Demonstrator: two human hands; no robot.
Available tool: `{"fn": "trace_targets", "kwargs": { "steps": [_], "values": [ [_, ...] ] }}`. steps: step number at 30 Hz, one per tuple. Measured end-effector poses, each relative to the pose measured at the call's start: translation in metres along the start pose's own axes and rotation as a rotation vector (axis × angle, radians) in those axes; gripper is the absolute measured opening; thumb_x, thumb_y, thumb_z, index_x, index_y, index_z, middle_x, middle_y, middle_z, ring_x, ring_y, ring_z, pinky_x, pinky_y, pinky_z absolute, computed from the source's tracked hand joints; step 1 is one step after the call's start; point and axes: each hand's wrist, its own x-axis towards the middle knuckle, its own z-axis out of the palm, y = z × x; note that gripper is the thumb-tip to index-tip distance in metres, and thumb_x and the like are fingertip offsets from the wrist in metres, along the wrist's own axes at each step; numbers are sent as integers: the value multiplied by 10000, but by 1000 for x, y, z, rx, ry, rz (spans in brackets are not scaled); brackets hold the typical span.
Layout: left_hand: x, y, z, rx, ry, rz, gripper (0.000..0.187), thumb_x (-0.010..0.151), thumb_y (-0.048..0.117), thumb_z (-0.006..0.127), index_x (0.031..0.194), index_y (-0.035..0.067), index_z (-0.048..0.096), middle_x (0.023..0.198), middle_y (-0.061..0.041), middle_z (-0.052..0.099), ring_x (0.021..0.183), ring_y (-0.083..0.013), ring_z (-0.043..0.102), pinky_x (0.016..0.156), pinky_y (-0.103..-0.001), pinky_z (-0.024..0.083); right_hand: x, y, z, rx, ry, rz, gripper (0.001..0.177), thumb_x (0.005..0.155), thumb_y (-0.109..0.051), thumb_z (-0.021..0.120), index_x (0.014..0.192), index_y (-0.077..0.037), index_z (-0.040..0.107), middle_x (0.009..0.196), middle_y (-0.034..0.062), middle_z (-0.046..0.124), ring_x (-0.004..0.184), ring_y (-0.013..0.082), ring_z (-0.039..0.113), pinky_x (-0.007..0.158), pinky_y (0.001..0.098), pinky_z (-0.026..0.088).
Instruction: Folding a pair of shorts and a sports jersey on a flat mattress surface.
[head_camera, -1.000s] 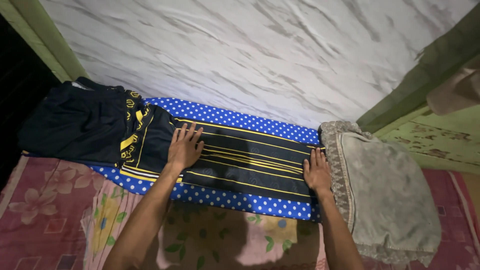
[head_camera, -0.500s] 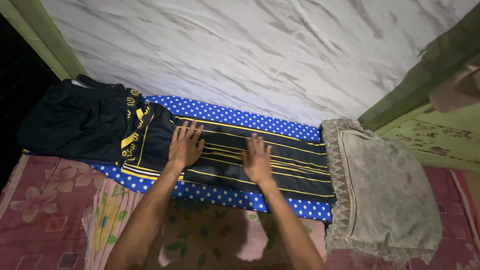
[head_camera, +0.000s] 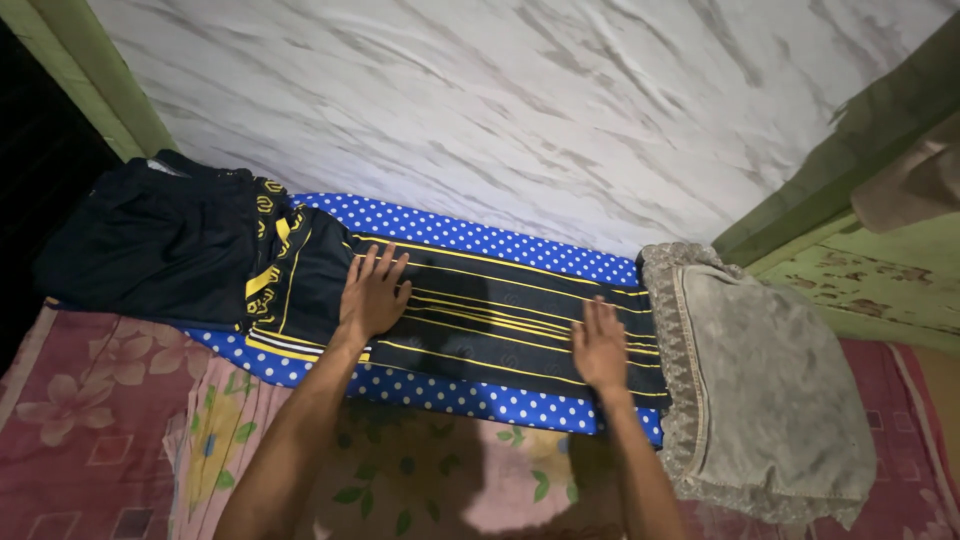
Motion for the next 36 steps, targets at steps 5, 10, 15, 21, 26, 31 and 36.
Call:
{"fn": "trace_targets", "kwargs": {
  "steps": [5,10,15,21,26,31,36],
  "values": [
    [-2,0,-1,11,35,20,553,990,427,487,1496,207,522,1621,-85,400,1492,-337,342,1216,-517,225,-17,38,-5,-27,50,81,593,1042,-409,417,1554,-110,420,1649,136,342,1513,357,319,1206,526,263],
    [-2,0,-1,5,48,30,551,991,425,487,1495,205,527,1617,-92,404,1488,-346,345,1211,-522,227,-16,34,-9,-24,60,122,592,1037,-421,426,1540,-109,454,1642,138,358,1504,350,328,1213,510,268],
    [0,-7,6,-17,19,34,562,987,410,511,1500,183,498,1617,-114,399,1482,-346,350,1204,-528,238,-17,33,-13,10,58,124,597,1033,-420,426,1532,-93,453,1639,146,351,1503,354,312,1204,511,252],
    [-22,-30,-60,-258,52,99,548,931,228,636,1451,95,527,1507,-189,516,1362,-375,504,1122,-560,370,-20,22,-13,0,156,97,520,1003,-333,536,1447,-64,559,1545,182,485,1423,391,432,1161,540,323],
    [-47,-79,-86,-212,99,43,446,931,189,668,1361,76,632,1250,-160,661,1177,-368,612,1047,-517,476,-15,-35,-30,96,240,-47,408,932,-145,622,1322,-24,635,1421,212,581,1307,407,536,1125,494,418],
    [-68,-88,-122,-115,88,-24,329,908,249,721,1206,108,711,1132,-115,694,1113,-354,604,980,-476,498,-5,-118,-46,341,169,-140,430,861,-50,648,1291,-29,652,1371,207,597,1262,411,552,1084,463,445],
    [-76,-92,-151,-192,-213,-11,619,667,406,898,1211,194,692,1289,-73,605,1267,-331,506,1016,-481,430,-1,-199,-46,658,-6,-327,440,878,-62,649,1316,-90,638,1295,136,627,1183,340,635,1025,403,525]
  ]
}}
